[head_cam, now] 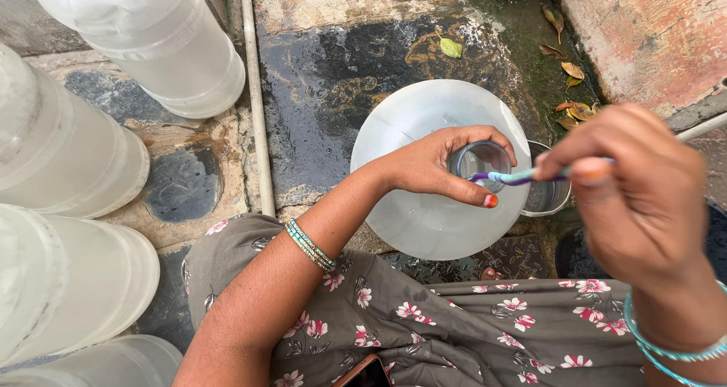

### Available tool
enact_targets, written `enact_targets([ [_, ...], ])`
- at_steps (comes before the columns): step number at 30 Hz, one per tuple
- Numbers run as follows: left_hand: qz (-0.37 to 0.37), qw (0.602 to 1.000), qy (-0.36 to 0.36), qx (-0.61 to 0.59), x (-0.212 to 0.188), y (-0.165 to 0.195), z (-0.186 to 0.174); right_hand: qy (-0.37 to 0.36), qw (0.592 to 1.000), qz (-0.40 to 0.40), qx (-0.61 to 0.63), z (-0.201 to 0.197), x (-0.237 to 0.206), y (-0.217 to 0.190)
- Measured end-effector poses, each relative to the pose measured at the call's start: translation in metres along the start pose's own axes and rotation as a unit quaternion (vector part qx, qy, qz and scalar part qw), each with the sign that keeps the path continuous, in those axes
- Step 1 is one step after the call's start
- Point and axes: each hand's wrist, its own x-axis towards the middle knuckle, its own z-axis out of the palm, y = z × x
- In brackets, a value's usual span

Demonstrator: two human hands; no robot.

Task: The person scrubs the inside of a small plastic bottle with a toothbrush, then wipes the outside of a large water jug with a green sponge. The person is sitting on the ground surrounded by several large water jugs.

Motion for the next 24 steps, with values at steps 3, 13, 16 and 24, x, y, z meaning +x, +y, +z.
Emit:
enact_targets([
  [3,0.011,1.0,0.006,0.02,0.002,0.0,-0.002,0.04,0.999,0.011,-0.002,-0.013,-0.003,-0.019],
  [13,-0.021,1.0,0.009,-0.005,-0.003,-0.003,0.003,-0.029,0.995,0.064,0.068,0.063,-0.006,0.06],
  [16,-0.019,1.0,0.02,0.009,-0.003,0.0,0.003,-0.004,0.993,0.097,0.072,0.065,-0.015,0.069],
  [24,-0.015,0.996,0.073,0.04,-0.002,0.0,0.006,0.09,0.961,0.162,0.208,0.06,-0.006,0.054],
])
